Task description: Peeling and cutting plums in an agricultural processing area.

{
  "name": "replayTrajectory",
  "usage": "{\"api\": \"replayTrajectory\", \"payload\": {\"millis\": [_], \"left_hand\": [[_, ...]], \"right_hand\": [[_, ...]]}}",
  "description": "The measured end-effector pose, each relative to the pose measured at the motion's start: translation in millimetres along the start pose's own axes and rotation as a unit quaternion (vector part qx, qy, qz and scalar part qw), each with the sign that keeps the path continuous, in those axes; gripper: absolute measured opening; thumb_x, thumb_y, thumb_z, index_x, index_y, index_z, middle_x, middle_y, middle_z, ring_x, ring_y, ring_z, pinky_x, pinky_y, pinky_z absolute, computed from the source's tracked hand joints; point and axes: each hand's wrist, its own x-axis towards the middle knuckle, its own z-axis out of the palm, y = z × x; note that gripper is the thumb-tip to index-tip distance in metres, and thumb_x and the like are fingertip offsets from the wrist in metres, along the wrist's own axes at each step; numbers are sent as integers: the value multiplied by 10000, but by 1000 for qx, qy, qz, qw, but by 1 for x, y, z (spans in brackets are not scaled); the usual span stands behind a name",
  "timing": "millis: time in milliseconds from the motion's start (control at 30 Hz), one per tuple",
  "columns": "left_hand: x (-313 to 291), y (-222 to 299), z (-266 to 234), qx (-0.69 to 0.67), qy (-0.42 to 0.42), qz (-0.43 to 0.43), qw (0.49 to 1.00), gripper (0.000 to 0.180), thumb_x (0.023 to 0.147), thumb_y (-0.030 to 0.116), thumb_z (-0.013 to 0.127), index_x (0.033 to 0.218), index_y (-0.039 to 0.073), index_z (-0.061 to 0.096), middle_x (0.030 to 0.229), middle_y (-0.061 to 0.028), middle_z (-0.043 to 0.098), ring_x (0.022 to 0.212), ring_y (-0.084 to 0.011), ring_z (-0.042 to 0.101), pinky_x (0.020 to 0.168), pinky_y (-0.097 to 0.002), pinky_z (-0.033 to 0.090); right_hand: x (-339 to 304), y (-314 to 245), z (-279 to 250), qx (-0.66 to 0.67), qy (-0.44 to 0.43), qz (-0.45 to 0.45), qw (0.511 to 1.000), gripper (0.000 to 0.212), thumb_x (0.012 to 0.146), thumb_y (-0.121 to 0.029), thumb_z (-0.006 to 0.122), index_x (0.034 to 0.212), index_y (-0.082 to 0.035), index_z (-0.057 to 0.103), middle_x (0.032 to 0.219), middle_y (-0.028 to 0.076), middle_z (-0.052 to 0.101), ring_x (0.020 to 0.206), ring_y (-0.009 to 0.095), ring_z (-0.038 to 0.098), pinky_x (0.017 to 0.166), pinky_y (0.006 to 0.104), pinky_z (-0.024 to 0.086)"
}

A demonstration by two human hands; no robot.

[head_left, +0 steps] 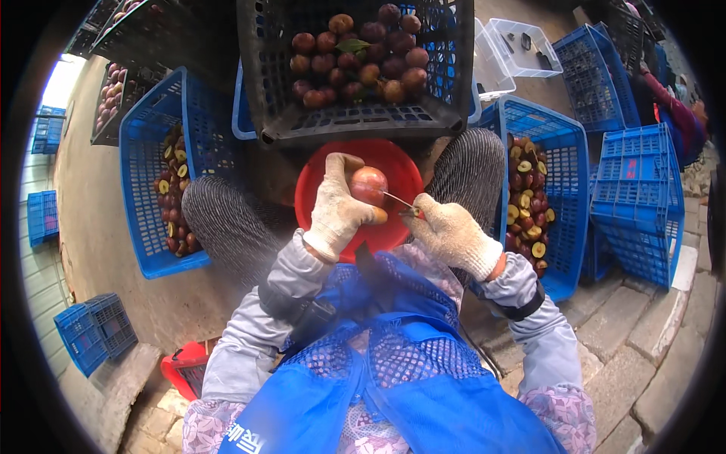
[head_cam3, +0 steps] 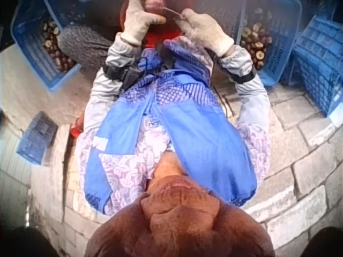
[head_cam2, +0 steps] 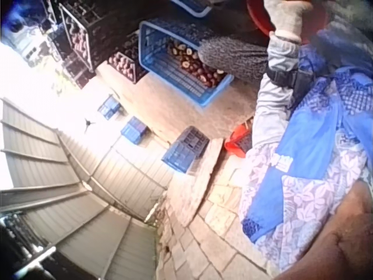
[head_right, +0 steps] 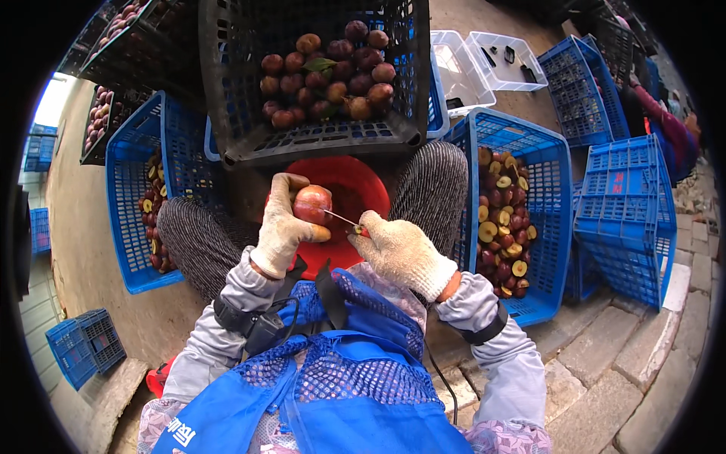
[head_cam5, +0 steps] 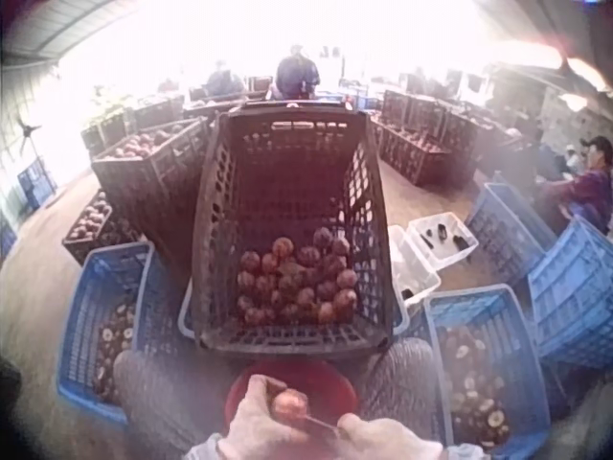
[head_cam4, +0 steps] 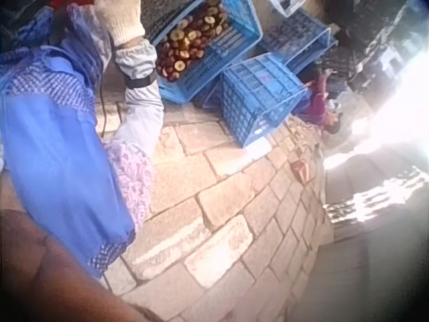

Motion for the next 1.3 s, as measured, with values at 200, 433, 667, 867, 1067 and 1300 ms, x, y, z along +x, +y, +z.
{"api": "replayTrajectory", "payload": {"millis": [200,433,667,867,1067,1300], "left_hand": [[11,0,-6,65,69,23,995,624,405,-76,658,973,76,450,884,-65,524,833,-187,540,767,-315,481],[34,4,-38,-351,-119,-61,927,510,694,22,616,1161,48,414,1048,-164,530,884,-298,619,795,-460,534],[37,-1,-31,-431,-52,-118,893,411,900,413,508,1041,27,521,882,-175,610,716,-302,640,604,-420,571],[46,1,-28,-325,39,-56,943,357,917,398,469,997,56,537,870,-107,612,645,-256,630,479,-334,509],[57,-13,-7,-83,134,178,971,225,939,278,474,964,58,511,882,-64,560,756,-131,521,672,-273,454],[56,-18,15,16,192,203,960,186,926,206,471,903,30,525,809,-69,559,740,-143,499,696,-299,423]], "right_hand": [[-19,-7,-14,-7,-8,40,999,222,859,-263,565,890,-54,497,602,195,562,588,380,594,509,453,455],[17,-14,-49,-12,142,20,990,178,884,-223,483,924,-50,502,638,188,571,649,373,599,570,418,462],[163,43,-36,-308,53,68,947,300,790,-138,498,1058,-32,579,981,219,611,908,365,612,789,436,489],[183,56,-26,-397,46,50,915,264,777,-142,510,1008,-67,614,932,149,630,884,315,621,733,437,506],[137,-17,20,-43,282,-174,942,144,801,-105,505,919,-49,567,799,117,568,748,303,594,629,412,487],[125,-36,38,89,368,23,925,256,857,-260,492,736,-44,554,744,188,591,750,372,571,662,466,436]]}}
